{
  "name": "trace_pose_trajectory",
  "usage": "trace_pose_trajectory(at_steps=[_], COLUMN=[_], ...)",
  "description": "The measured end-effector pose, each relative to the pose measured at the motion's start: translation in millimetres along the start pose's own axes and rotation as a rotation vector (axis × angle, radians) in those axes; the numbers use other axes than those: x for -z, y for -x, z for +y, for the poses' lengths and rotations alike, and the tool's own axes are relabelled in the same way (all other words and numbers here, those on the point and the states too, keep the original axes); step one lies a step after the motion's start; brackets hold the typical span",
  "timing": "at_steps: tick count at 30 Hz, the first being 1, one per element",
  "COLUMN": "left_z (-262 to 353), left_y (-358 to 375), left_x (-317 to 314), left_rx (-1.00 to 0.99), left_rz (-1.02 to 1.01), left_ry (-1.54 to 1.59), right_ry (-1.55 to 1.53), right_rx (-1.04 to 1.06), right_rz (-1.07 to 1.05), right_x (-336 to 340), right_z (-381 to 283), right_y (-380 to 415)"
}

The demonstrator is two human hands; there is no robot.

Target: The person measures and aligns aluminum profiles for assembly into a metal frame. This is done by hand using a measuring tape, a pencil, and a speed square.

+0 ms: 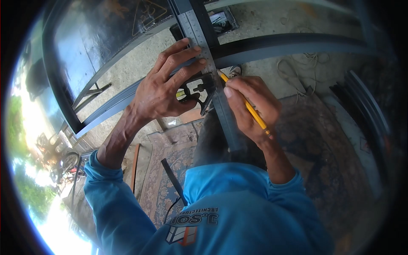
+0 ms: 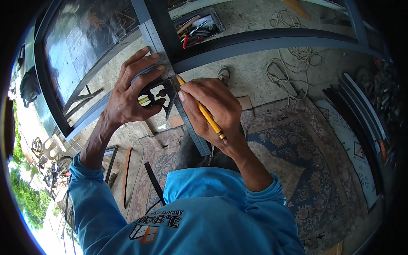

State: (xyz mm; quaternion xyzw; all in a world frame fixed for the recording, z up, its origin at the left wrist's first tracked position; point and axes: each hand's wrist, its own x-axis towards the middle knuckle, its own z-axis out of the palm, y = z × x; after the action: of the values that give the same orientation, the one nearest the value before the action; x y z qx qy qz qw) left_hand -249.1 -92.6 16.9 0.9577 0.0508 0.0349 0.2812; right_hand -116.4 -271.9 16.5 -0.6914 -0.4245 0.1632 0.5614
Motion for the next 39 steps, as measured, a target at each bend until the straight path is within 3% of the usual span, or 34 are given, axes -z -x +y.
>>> trace_pose_trajectory(at_steps=[8,12,15,17,18,19,21,23,27,29,32,33,36,38,39], left_z=[-1,1,-1,0,0,1,0,6,48,71,88,97,131,153,163], left_y=[0,1,2,1,0,1,3,0,18,38,72,80,84,65,53], left_x=[-1,-3,-3,1,1,1,-1,6,21,23,-12,-31,-76,-101,-104], left_rx=[0.011,0.015,0.010,0.004,0.010,0.015,-0.004,-0.015,0.016,0.220,0.624,0.692,0.833,0.830,0.691], left_rz=[0.010,0.001,0.000,-0.002,-0.003,-0.006,0.012,0.020,0.144,0.352,0.403,0.468,0.238,0.029,-0.022], left_ry=[-0.009,-0.017,-0.014,-0.006,0.018,0.045,0.018,-0.008,-0.099,0.109,0.260,0.332,0.483,0.515,0.591], right_ry=[-0.068,-0.057,0.007,0.522,0.551,0.342,0.148,-0.625,-0.602,-0.594,-0.664,-0.656,-0.361,-0.343,-0.346], right_rx=[-0.124,-0.091,-0.253,-0.567,-0.537,-0.484,-0.372,-0.971,-0.932,-0.906,-0.909,-0.881,-0.915,-0.899,-0.921], right_rz=[0.017,0.028,-0.148,-0.949,-0.936,-0.636,-0.333,-0.326,-0.292,-0.171,0.222,0.266,0.527,0.641,0.665], right_x=[-1,-1,26,47,44,38,27,10,27,80,163,178,250,285,301], right_z=[-3,-4,-20,-33,-30,-18,-15,-31,-42,-49,-52,-50,-31,-15,-7], right_y=[0,-7,5,20,38,66,71,52,45,41,48,47,55,54,60])
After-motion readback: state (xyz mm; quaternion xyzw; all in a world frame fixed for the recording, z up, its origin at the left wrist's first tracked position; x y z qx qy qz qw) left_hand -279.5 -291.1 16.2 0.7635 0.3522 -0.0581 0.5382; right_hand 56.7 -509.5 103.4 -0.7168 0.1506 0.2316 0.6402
